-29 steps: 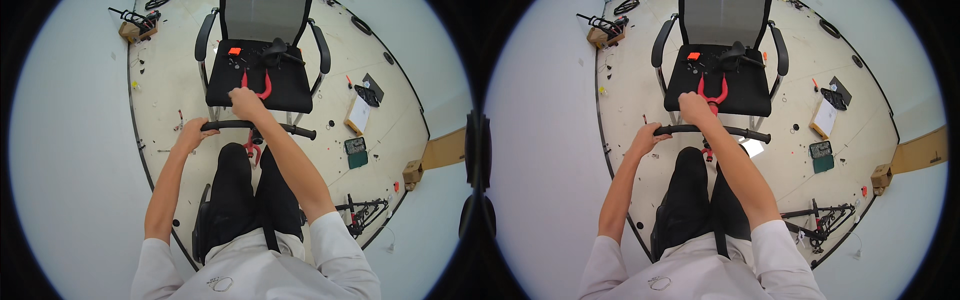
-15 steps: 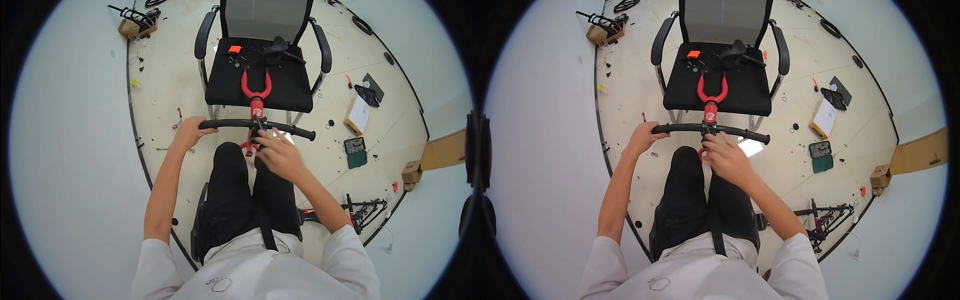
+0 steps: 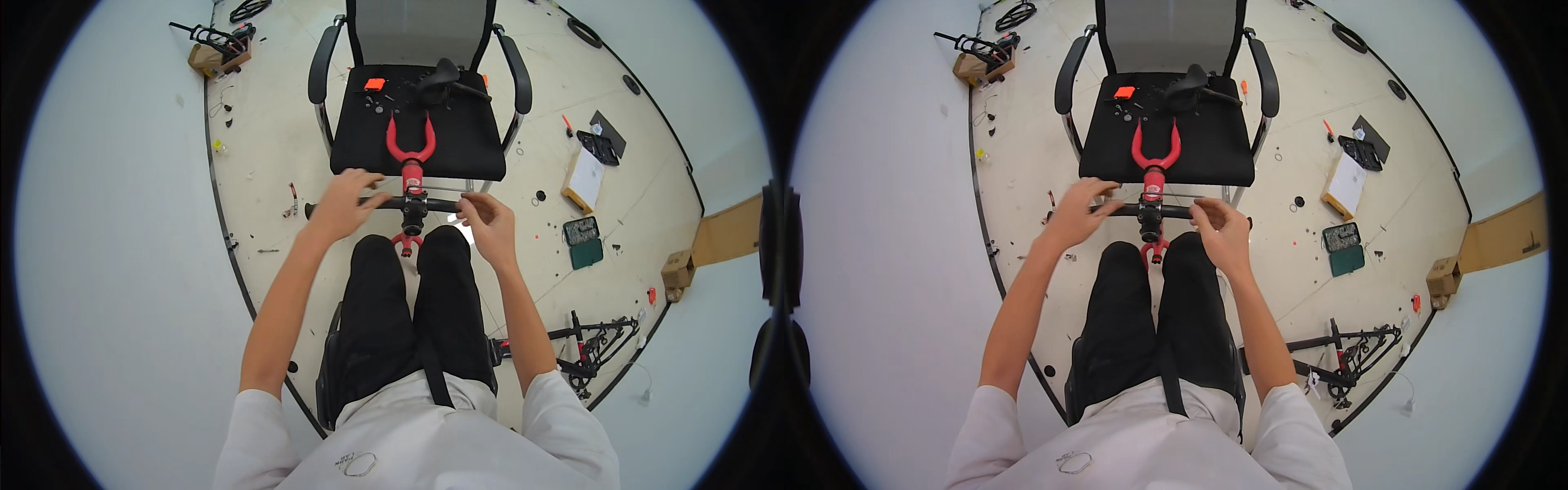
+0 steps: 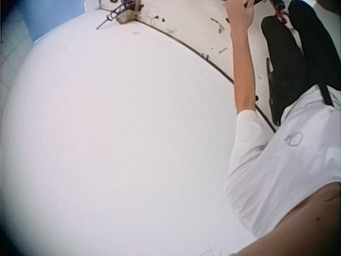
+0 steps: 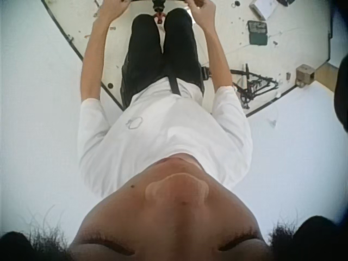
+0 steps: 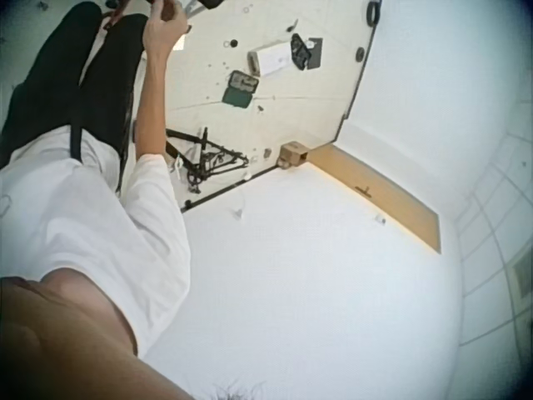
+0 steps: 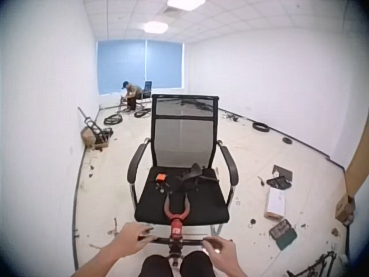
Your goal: The person assembles a bicycle handlebar by tightening bolts on the stem and attaching a red fork. They use an Allen key to secure the components and adjust the handlebar position.
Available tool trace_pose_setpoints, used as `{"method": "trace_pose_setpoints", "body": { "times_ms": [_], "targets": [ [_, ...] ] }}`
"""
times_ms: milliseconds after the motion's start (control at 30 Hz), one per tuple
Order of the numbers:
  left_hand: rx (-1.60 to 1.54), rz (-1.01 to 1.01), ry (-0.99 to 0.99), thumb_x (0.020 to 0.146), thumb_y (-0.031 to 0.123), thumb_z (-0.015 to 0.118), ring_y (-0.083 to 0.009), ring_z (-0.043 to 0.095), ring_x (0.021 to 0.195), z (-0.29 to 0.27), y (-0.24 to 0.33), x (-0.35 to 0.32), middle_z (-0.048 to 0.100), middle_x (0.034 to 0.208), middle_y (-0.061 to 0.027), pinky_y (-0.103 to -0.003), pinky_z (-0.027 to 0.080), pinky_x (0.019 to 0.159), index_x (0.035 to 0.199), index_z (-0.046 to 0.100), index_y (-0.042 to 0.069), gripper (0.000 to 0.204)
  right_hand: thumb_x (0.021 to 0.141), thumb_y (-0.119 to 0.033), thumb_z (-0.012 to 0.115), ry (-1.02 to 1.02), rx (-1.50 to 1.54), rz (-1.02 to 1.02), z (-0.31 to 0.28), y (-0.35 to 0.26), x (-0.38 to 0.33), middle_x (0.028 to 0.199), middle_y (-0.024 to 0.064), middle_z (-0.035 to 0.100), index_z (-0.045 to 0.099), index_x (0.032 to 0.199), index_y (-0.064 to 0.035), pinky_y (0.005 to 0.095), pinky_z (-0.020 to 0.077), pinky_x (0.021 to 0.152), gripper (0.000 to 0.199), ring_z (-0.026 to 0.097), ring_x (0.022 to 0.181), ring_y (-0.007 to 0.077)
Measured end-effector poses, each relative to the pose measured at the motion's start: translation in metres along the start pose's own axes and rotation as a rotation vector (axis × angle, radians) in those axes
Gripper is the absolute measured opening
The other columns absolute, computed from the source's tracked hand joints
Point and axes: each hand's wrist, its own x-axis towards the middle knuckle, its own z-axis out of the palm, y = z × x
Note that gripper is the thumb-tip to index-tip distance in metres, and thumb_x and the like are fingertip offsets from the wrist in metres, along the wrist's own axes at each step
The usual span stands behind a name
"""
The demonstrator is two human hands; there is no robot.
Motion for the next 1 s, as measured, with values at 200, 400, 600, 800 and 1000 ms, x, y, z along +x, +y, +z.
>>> {"method": "trace_pose_setpoints", "body": {
  "times_ms": [200,400,600,800,1000],
  "targets": [
    [-0.139,-0.048,-0.117,0.091,0.014,0.07,-0.0276,0.062,0.083,0.028,0.009,0.026,0.067,0.09,-0.0114,-0.037,0.049,0.073,0.108,0.07,0.002,0.02,0.095,-0.008,0.065,-0.052,0.271,0.128,0.011,-0.006,0.022,0.09,0.0137,0.072,0.068,0.106,0.0084,0.0276,0.0575,0.067,0.02,0.071,0.076,0.0173],
    [-0.125,0.075,-0.007,0.091,0.006,0.067,-0.0294,0.06,0.075,0.039,0.006,0.023,0.065,0.085,-0.0118,-0.037,0.048,0.068,0.104,0.07,0.002,0.015,0.095,-0.008,0.065,-0.135,0.125,0.051,0.017,-0.003,0.028,0.088,0.0103,0.072,0.069,0.102,0.0069,0.0273,0.0576,0.069,0.017,0.071,0.076,0.0169],
    [-0.134,-0.018,0.087,0.089,0.005,0.068,-0.0276,0.059,0.069,0.046,0.015,0.013,0.063,0.081,-0.0102,-0.035,0.046,0.063,0.102,0.072,0.004,0.014,0.085,-0.009,0.074,-0.034,-0.469,-0.322,0.012,-0.002,0.033,0.071,0.0063,0.054,0.074,0.097,-0.0048,0.0359,0.0439,0.057,0.014,0.056,0.061,0.0181],
    [-0.134,0.035,0.146,0.088,0.003,0.069,-0.0263,0.059,0.066,0.05,0.005,0.009,0.064,0.082,-0.0097,-0.033,0.045,0.059,0.103,0.072,0.003,0.016,0.088,-0.01,0.071,0.048,-0.679,-0.825,0.01,-0.008,0.049,0.086,0.0065,0.061,0.073,0.096,-0.003,0.0384,0.046,0.062,0.011,0.059,0.07,0.0275],
    [-0.339,0.009,0.47,0.089,-0.004,0.065,-0.0161,0.064,0.07,0.05,0.026,0.015,0.066,0.083,-0.0086,-0.027,0.051,0.067,0.105,0.068,-0.003,0.017,0.089,-0.006,0.067,-0.175,-0.397,-0.354,0.022,-0.004,0.029,0.085,0.0153,0.067,0.069,0.101,0.0011,0.0395,0.0493,0.065,0.014,0.065,0.072,0.0333]
  ]
}}
